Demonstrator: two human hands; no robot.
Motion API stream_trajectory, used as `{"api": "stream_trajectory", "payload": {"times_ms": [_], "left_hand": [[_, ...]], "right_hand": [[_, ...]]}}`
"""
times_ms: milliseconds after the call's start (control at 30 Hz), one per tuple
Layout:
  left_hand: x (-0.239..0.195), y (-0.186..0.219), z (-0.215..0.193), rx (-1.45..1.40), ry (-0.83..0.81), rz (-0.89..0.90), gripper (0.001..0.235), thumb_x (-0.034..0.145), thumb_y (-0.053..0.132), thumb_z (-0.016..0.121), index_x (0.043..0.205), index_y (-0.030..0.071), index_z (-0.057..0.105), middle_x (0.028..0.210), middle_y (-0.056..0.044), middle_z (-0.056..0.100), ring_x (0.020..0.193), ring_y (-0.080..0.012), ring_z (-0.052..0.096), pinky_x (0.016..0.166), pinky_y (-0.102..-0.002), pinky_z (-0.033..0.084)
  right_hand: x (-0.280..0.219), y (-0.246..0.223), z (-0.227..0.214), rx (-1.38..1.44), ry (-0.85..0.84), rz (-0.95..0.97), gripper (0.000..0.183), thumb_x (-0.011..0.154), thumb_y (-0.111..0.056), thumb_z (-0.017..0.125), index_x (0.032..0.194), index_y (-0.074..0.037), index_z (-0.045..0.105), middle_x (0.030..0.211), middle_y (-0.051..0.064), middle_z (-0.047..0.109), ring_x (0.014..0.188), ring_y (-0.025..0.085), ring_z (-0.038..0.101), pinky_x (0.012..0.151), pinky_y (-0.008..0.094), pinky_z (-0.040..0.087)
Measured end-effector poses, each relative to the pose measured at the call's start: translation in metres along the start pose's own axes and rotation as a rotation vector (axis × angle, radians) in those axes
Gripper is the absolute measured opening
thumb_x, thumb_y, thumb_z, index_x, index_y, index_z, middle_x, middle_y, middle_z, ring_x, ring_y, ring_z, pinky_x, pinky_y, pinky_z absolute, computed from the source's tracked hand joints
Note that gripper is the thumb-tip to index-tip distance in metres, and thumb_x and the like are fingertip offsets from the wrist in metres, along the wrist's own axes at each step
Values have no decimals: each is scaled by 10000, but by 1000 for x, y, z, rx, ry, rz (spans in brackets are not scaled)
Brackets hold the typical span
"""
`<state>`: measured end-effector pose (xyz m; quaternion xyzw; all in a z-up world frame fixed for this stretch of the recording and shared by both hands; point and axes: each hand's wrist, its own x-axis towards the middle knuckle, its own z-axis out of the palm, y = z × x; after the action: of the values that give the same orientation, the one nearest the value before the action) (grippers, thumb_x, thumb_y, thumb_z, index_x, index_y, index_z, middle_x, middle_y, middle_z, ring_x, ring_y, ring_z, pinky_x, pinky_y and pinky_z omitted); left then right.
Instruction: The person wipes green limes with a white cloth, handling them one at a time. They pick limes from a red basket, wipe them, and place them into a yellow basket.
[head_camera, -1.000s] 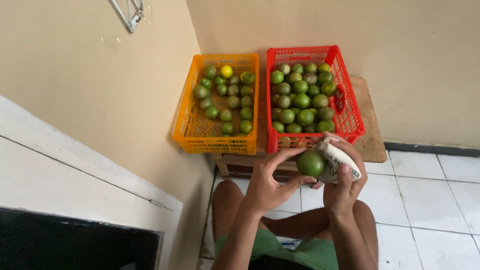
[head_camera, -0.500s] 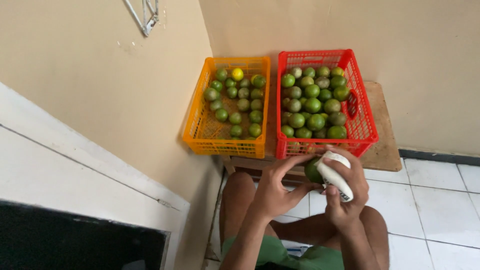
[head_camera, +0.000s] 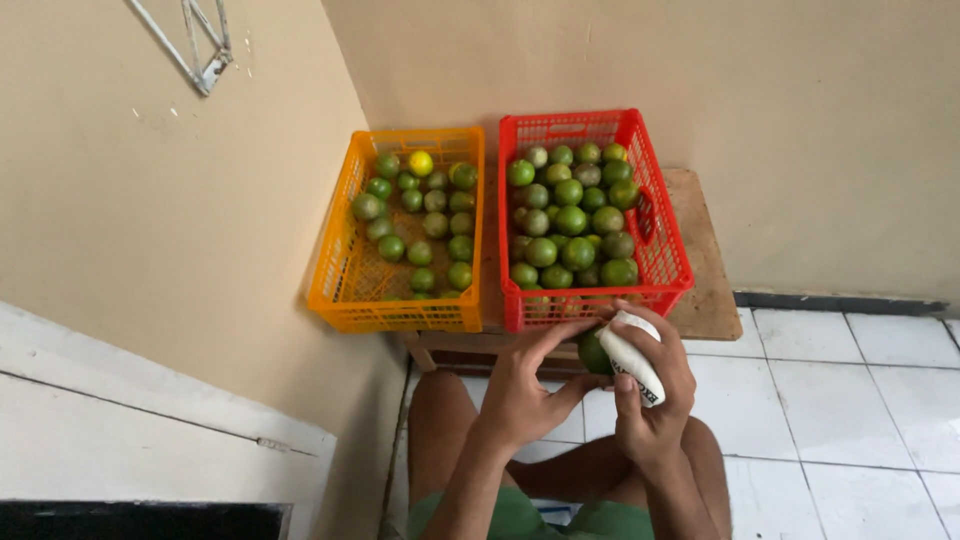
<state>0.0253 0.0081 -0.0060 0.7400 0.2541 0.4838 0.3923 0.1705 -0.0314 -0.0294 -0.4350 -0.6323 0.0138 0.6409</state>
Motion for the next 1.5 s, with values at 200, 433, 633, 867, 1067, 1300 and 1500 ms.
{"api": "stream_trajectory", "payload": {"times_ms": [200, 433, 633, 867, 1067, 1300, 1500], "left_hand": [[1, -7, 9, -26, -3, -36, 473, 870, 77, 707, 1335, 66, 621, 1298, -92, 721, 1219, -232, 704, 1050, -334, 548], [-4, -14, 3, 58, 58, -12, 443, 900, 147, 733, 1325, 82, 628, 1259, -100, 732, 1153, -242, 721, 1008, -335, 552], [-4, -21, -6, 33, 86, -42, 473, 895, 102, 718, 1353, 50, 614, 1293, -134, 714, 1201, -273, 694, 1034, -373, 563], [35, -24, -15, 228, 177, 54, 546, 820, 70, 808, 1348, 102, 672, 1146, -181, 754, 1102, -411, 709, 1026, -542, 517], [35, 5, -3, 2, 290, 121, 497, 854, 145, 818, 1332, 109, 687, 1153, -157, 764, 1148, -347, 707, 1042, -518, 517], [26, -6, -9, -46, 299, 107, 522, 817, 114, 854, 1318, 83, 709, 1175, -159, 769, 1168, -327, 699, 1032, -507, 521], [21, -3, -21, 4, 204, 129, 499, 905, 108, 774, 1370, 48, 603, 1339, -158, 688, 1260, -295, 684, 1034, -379, 622]], "right_hand": [[-3, 5, -10, -38, -76, -33, 386, 1028, -301, 512, 1232, 4, 634, 1393, 296, 551, 1276, 419, 627, 1110, 497, 533], [3, -1, 1, -3, -125, 37, 400, 1039, -351, 493, 1250, -34, 616, 1391, 282, 565, 1274, 386, 608, 1092, 475, 492], [4, -4, 14, 11, -188, 81, 402, 1004, -335, 563, 1291, -60, 624, 1413, 238, 549, 1359, 373, 565, 1109, 470, 476], [48, 10, 30, 227, -84, -6, 412, 1009, -238, 552, 1334, 12, 589, 1381, 307, 538, 1323, 454, 528, 1123, 593, 398], [59, -8, 35, 435, 122, 108, 459, 1030, -290, 497, 1315, 61, 571, 1356, 269, 604, 1308, 356, 570, 1152, 510, 417], [41, -8, 33, 372, 75, 176, 418, 1022, -241, 516, 1298, 61, 598, 1321, 265, 625, 1348, 369, 527, 1167, 517, 372], [47, -25, 32, 312, 26, 184, 410, 1050, -378, 528, 1292, -62, 627, 1395, 181, 619, 1389, 323, 572, 1168, 433, 476]]}}
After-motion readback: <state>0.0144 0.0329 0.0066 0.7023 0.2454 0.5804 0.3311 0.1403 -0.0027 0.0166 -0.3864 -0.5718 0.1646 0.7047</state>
